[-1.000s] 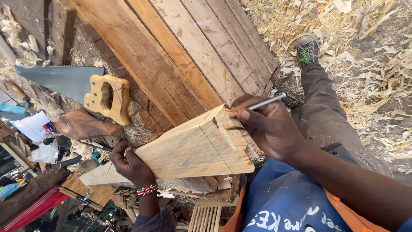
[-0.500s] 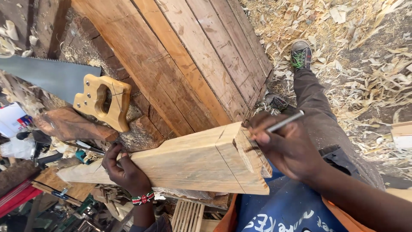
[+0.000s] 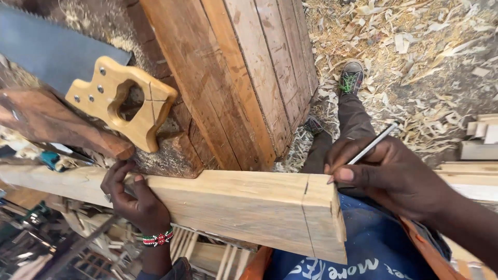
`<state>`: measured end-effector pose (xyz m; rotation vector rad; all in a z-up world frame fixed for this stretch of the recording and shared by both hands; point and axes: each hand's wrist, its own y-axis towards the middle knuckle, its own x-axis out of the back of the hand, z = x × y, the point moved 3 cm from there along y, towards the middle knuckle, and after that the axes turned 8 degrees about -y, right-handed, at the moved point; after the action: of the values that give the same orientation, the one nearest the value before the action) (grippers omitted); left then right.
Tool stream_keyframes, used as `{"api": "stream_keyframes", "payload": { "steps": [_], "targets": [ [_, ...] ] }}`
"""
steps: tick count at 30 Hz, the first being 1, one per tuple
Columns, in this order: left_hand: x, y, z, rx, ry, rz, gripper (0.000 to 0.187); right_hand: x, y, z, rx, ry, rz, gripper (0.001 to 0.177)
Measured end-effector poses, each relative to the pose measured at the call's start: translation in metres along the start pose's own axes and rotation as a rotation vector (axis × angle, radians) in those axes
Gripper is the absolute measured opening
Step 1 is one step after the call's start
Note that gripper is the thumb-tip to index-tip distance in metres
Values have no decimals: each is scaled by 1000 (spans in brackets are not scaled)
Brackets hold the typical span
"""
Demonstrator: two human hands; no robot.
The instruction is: Measuring and marking wooden planks using a tape measure, a square, and a pencil.
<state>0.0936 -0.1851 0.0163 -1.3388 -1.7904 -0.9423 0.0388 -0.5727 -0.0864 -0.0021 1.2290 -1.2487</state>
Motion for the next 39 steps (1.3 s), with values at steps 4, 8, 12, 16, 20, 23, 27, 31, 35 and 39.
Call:
{"api": "stream_keyframes", "payload": {
  "steps": [4, 8, 12, 16, 20, 23, 27, 31, 35, 39],
  "targets": [
    [1, 3, 1, 4, -29, 11, 22, -3, 26, 16, -307, -113, 133, 9],
    [2, 3, 5, 2, -36, -1, 19, -33, 62, 19, -417, -240, 365, 12],
    [2, -2, 12, -10, -55, -13, 20, -38, 71, 13, -522, -354, 363, 15],
    [-2, 1, 8, 14, -54, -27, 26, -9, 40, 42, -232, -195, 536, 18],
    [-1, 3, 2, -9, -17, -1, 19, 32, -11, 25, -249, -282, 370, 14],
    [3, -3, 5, 9, -20, 7, 20, 41, -29, -7, -17, -250, 54, 25],
    [1, -2, 10, -41, -22, -14, 20, 35, -32, -41, 178, 268, -65, 22],
    [6, -9, 14, -60, -1, -8, 18, 6, -43, -60, 343, 375, 71, 15],
    [5, -11, 17, -74, -23, 3, 17, 3, -48, -78, 434, 374, 15, 14],
    [8, -13, 16, -95, -60, 10, 12, -3, -52, -100, 473, 380, 60, 14]
  ]
}}
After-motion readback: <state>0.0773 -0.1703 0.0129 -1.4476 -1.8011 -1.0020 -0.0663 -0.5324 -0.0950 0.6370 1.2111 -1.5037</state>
